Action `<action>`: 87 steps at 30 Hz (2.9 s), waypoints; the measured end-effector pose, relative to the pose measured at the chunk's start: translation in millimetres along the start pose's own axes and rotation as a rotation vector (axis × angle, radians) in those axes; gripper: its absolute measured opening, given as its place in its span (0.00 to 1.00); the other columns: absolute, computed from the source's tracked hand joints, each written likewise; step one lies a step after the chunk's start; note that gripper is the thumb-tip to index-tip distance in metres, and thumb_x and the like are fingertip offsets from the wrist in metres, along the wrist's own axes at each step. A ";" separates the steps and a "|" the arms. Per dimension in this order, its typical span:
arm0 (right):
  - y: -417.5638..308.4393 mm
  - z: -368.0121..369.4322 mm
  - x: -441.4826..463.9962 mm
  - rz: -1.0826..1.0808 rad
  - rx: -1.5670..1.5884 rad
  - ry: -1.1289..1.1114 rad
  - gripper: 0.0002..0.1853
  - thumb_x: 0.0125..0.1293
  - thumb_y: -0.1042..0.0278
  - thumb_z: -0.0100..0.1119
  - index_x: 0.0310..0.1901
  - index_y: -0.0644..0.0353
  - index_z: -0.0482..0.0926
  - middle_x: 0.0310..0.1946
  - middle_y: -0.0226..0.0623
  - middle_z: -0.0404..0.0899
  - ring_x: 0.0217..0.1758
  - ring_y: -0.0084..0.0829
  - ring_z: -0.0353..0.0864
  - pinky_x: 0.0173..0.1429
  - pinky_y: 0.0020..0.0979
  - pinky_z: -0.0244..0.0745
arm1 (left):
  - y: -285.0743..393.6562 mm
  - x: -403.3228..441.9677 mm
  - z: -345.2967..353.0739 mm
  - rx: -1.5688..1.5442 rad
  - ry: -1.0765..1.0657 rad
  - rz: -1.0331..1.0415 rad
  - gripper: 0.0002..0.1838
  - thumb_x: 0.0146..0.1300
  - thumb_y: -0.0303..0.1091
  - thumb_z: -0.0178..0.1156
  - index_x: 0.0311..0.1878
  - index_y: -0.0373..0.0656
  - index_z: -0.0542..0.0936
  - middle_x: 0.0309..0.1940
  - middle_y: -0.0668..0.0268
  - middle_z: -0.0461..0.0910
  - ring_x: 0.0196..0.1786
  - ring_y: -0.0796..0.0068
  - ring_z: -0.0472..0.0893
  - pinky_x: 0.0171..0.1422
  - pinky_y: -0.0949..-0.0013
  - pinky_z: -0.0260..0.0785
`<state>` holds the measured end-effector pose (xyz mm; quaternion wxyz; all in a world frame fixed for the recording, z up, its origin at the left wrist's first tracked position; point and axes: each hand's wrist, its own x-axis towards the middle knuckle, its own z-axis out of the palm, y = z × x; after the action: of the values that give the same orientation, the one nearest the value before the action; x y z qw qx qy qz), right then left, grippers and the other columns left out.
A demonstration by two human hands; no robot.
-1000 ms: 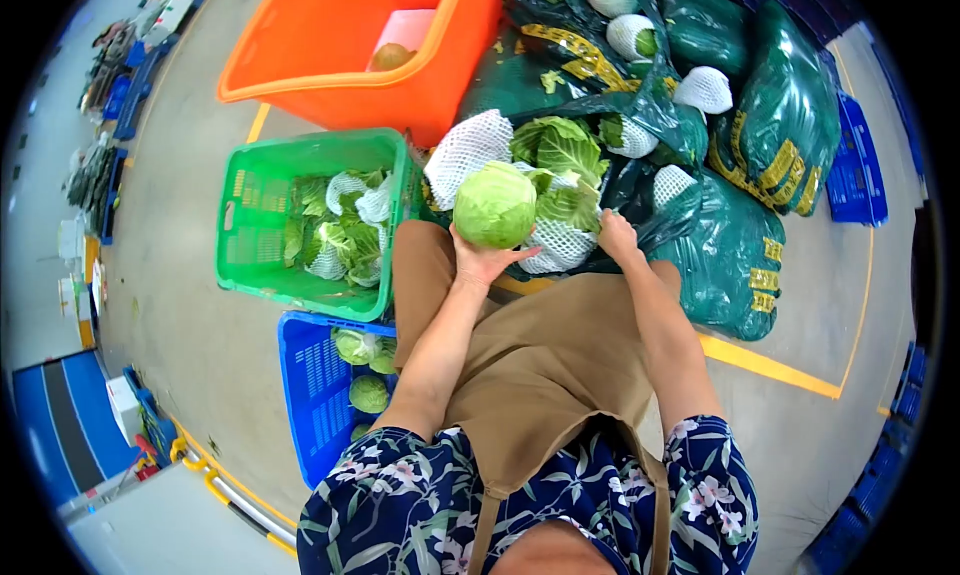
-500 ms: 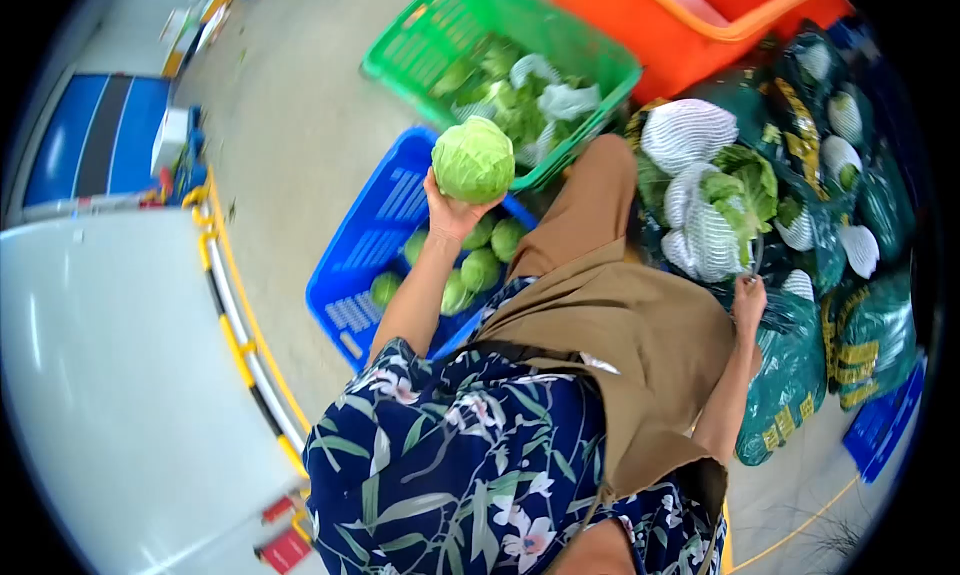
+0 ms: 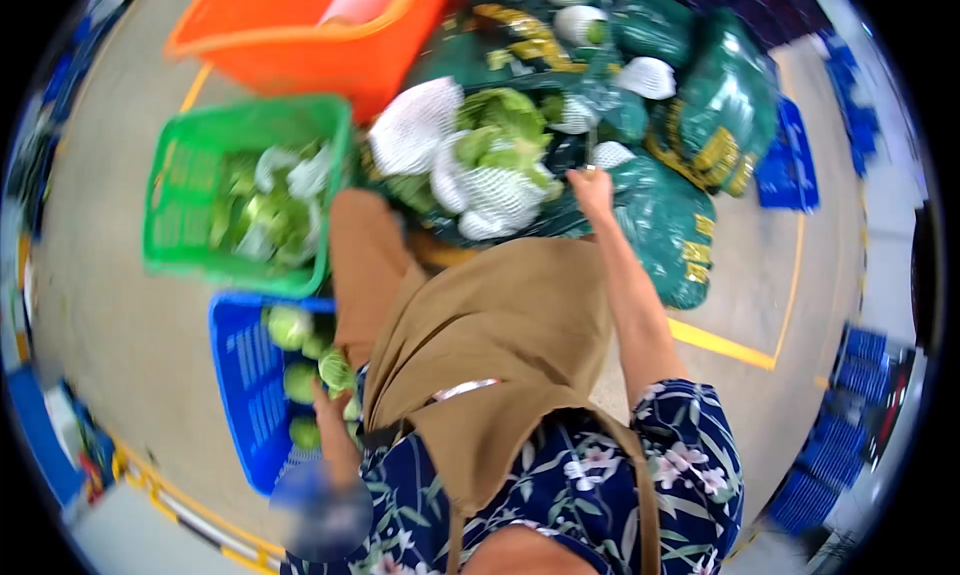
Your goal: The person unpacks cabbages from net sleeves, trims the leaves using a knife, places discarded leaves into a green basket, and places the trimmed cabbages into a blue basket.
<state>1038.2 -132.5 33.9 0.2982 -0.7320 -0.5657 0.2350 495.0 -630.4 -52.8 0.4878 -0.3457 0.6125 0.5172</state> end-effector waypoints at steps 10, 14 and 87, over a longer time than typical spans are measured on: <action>18.2 -13.6 91.0 -0.229 -0.211 0.176 0.16 0.51 0.68 0.60 0.40 0.70 0.77 0.44 0.58 0.77 0.54 0.55 0.73 0.59 0.46 0.69 | 56.6 -208.5 443.0 0.731 -0.678 1.013 0.21 0.68 0.33 0.57 0.61 0.34 0.70 0.45 0.60 0.79 0.46 0.73 0.80 0.51 0.70 0.75; 56.7 -53.9 108.2 0.037 -0.254 0.173 0.10 0.51 0.71 0.55 0.33 0.69 0.76 0.36 0.58 0.79 0.46 0.59 0.76 0.55 0.51 0.71 | -77.8 -209.0 589.3 0.952 -1.135 0.615 0.20 0.66 0.33 0.59 0.58 0.34 0.73 0.43 0.58 0.81 0.44 0.71 0.82 0.51 0.70 0.76; -67.4 46.4 -43.4 0.473 1.197 -0.287 0.24 0.56 0.84 0.56 0.57 0.62 0.77 0.35 0.29 0.78 0.31 0.20 0.76 0.35 0.24 0.73 | -164.3 -207.7 487.8 1.456 -0.862 1.953 0.07 0.59 0.26 0.54 0.41 0.45 0.77 0.43 0.65 0.81 0.59 0.66 0.76 0.63 0.29 0.47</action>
<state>949.3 -154.3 48.5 0.5158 -0.5055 -0.1954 0.6635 823.7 -210.8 102.2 0.1421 0.7801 0.5434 0.2756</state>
